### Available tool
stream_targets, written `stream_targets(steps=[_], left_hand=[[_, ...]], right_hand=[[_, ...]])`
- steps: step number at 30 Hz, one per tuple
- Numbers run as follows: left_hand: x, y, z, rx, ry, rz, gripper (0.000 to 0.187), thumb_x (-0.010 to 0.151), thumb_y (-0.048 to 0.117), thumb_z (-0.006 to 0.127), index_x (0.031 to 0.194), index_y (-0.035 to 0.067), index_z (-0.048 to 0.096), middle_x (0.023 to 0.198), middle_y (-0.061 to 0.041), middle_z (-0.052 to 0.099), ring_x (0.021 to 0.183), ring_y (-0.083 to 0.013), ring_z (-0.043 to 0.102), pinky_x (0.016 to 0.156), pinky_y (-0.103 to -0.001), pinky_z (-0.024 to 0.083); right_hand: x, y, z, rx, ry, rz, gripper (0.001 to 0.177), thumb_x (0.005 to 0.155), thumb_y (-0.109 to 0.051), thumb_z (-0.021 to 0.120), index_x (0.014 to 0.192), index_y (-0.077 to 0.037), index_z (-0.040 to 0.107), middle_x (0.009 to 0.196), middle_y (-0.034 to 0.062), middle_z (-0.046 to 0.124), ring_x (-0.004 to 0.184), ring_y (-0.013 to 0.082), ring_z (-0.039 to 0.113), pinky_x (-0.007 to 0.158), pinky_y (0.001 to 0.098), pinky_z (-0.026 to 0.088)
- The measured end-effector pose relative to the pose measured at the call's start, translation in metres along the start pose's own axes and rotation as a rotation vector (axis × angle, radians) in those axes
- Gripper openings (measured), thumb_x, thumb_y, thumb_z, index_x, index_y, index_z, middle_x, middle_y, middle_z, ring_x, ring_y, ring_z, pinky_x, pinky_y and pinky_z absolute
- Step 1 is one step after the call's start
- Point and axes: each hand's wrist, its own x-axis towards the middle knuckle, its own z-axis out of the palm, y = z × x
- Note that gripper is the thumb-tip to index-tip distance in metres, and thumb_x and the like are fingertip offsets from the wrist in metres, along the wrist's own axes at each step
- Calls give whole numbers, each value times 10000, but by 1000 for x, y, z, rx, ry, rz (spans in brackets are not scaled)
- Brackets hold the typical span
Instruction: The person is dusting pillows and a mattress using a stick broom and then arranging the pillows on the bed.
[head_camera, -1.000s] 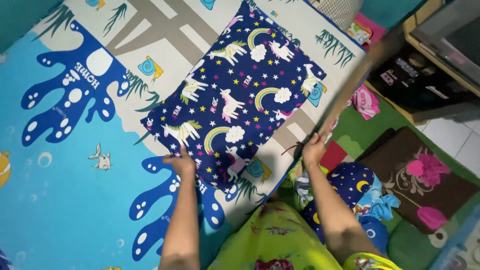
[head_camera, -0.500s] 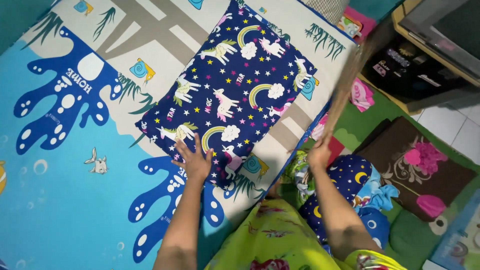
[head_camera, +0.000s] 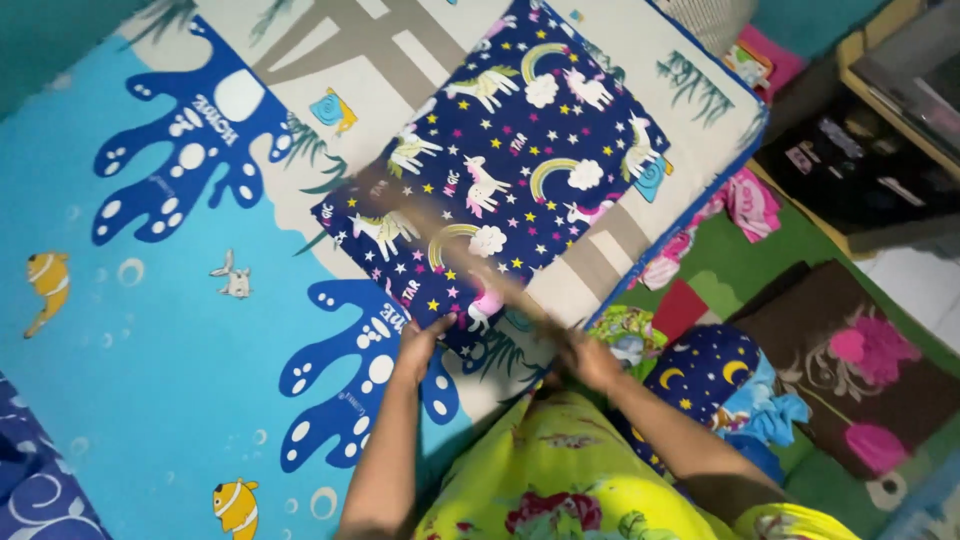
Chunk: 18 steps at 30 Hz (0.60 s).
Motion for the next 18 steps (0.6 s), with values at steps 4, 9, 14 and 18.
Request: stream_targets(steps=[4,9,14,18], left_hand=[[6,-19,-30,-12,21,84,147,745,79,784,882,29,765,698,-105,679,654,-198,622,675,-357,524],[14,-15,-52,126,194,51,492,851,489,825,1091,63,779,957,-162,745,926,-279,681,839,-424,518],[32,-27,-57,596,108,-4,693,885,621,708,1211,10,720,1168,-246,726,1199,-407,652,1011,-539,500],[72,-75,-51,877,192,-131,764,812,424,837,1421,113,497,1321,-150,649,1299,-345,597,1042,-573,491]], right_hand=[[-22,-92,-74,53,152,-440,237,999,-380,596,990,-170,704,966,153,714,786,411,709,624,489,603],[-2,-140,-184,198,-194,158,494,1024,-529,438,1299,-158,615,1230,212,703,1190,449,632,1033,580,532],[119,31,-128,18,257,376,362,1014,-447,551,1163,-131,648,1048,176,742,1092,386,701,936,517,556],[160,86,-170,193,740,701,358,1061,-482,519,1116,-193,723,997,155,764,1034,411,700,967,506,522]])
